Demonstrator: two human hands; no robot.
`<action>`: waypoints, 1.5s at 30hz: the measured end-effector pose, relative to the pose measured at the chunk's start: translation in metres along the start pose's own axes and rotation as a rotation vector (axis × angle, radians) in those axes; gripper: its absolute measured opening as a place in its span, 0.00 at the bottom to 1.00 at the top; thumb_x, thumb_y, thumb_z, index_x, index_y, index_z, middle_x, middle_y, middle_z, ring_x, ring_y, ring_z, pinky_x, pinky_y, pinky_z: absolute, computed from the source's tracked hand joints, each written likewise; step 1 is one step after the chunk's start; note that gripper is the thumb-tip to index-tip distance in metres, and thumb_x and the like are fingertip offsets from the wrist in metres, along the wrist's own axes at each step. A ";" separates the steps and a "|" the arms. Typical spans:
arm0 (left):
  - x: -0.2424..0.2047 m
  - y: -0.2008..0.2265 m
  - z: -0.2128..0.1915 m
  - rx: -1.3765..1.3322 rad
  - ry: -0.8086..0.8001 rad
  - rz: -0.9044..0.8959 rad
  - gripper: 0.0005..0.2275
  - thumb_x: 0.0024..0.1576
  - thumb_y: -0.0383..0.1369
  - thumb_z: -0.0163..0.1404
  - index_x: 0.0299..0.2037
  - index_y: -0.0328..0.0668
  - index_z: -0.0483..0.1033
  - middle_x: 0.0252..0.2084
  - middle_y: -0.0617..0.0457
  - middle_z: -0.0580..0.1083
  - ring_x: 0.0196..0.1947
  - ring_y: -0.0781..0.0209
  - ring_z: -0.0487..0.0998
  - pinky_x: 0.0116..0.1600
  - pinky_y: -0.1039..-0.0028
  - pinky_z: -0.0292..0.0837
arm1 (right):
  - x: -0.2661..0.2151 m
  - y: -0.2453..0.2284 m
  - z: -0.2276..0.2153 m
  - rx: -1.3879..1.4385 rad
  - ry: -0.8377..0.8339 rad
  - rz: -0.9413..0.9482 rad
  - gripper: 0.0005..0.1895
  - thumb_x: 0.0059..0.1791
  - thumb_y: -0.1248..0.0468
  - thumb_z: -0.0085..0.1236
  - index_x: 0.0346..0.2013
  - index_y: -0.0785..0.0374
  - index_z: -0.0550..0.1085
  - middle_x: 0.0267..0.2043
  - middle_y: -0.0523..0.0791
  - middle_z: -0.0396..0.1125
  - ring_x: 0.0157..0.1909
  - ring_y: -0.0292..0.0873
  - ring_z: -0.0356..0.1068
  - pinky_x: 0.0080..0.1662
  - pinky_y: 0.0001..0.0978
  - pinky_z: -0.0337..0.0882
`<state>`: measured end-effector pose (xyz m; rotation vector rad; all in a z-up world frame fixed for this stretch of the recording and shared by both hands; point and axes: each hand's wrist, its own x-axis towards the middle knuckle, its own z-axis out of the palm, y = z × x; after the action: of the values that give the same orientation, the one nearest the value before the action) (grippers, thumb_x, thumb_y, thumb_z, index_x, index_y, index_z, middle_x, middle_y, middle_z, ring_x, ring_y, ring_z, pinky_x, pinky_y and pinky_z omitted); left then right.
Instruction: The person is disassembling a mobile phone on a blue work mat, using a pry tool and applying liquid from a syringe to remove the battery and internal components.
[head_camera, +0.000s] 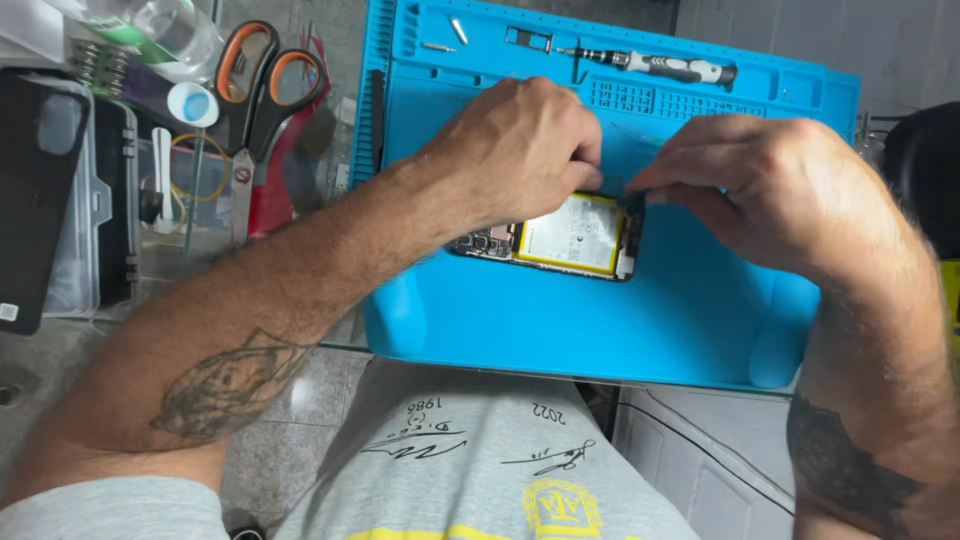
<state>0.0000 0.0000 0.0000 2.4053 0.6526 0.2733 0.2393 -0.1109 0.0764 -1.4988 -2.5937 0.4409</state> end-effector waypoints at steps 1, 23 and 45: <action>-0.001 -0.002 0.004 -0.009 0.000 0.001 0.09 0.65 0.42 0.64 0.36 0.49 0.89 0.39 0.54 0.85 0.39 0.53 0.83 0.42 0.57 0.82 | 0.003 -0.001 0.002 -0.001 -0.009 0.004 0.11 0.57 0.70 0.63 0.52 0.54 0.86 0.54 0.43 0.80 0.50 0.47 0.80 0.45 0.43 0.78; -0.004 -0.018 0.012 -0.197 0.236 0.040 0.06 0.54 0.33 0.68 0.28 0.56 0.85 0.29 0.62 0.80 0.28 0.61 0.77 0.29 0.63 0.72 | 0.017 -0.001 0.038 0.038 0.153 0.035 0.04 0.58 0.64 0.75 0.43 0.58 0.85 0.41 0.42 0.79 0.41 0.44 0.78 0.38 0.37 0.74; -0.008 -0.019 0.012 -0.193 0.256 0.088 0.07 0.57 0.34 0.67 0.28 0.56 0.84 0.30 0.61 0.78 0.27 0.61 0.75 0.26 0.64 0.68 | 0.017 -0.007 0.047 -0.061 0.143 0.050 0.06 0.57 0.60 0.76 0.43 0.54 0.84 0.45 0.42 0.80 0.46 0.47 0.78 0.39 0.39 0.75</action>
<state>-0.0106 0.0029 -0.0216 2.2346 0.6031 0.6593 0.2134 -0.1083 0.0329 -1.5553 -2.4862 0.2514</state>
